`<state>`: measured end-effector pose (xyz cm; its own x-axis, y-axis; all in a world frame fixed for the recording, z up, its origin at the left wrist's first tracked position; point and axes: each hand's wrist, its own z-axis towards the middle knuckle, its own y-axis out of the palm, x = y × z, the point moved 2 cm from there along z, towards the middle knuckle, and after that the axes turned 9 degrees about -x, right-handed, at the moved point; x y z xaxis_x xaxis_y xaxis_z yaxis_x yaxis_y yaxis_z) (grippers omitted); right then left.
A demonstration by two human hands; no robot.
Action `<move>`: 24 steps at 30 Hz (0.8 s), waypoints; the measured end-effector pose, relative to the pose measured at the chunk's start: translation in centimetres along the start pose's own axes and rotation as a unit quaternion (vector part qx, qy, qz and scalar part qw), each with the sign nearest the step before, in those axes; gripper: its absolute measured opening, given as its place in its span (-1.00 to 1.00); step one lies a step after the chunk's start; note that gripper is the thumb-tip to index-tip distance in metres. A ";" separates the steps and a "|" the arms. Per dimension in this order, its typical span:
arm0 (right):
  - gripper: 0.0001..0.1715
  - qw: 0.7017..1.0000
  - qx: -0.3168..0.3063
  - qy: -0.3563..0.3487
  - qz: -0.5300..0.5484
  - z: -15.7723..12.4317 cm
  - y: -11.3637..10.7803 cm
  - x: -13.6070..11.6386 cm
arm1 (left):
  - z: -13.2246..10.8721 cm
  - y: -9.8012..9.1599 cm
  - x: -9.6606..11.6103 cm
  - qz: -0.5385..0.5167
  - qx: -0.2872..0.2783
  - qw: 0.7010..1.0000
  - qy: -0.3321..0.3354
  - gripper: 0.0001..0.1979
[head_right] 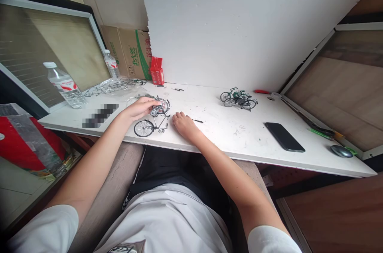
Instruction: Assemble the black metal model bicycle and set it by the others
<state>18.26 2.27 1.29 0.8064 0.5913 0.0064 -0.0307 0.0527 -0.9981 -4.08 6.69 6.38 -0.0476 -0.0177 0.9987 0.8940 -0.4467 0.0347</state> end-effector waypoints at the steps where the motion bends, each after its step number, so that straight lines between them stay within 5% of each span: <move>1: -0.75 0.999 0.004 -0.014 0.039 0.0 -0.2 0.5 | 0.0 -0.2 0.1 -0.004 0.003 1.000 0.002 -0.65; 5: -0.79 0.975 0.043 -0.024 0.215 -0.7 -1.9 3.7 | 0.0 -1.6 0.7 -0.024 0.009 0.999 0.026 -0.67; 10: -0.87 0.935 0.117 -0.004 0.335 -2.2 -3.9 8.1 | -0.1 -4.0 1.6 -0.056 0.092 0.992 0.066 -0.74; 14: -0.68 0.905 0.172 0.029 0.388 -2.7 -4.4 10.5 | -0.2 -4.9 1.8 -0.096 0.128 0.984 0.076 -0.73; 19: -0.52 0.871 0.202 0.047 0.446 -2.5 -4.6 10.8 | 0.1 -3.0 1.1 -0.075 0.099 0.991 0.045 -0.73; 24: -0.49 0.875 0.185 0.024 0.448 -2.5 -5.3 8.3 | 0.3 1.1 -0.1 -0.024 0.034 0.999 -0.017 -0.71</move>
<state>26.63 4.91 6.51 0.3849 0.4951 -0.7789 -0.8443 -0.1521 -0.5139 -3.00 6.47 6.30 -0.0768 0.0325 0.9965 0.9192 -0.3847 0.0834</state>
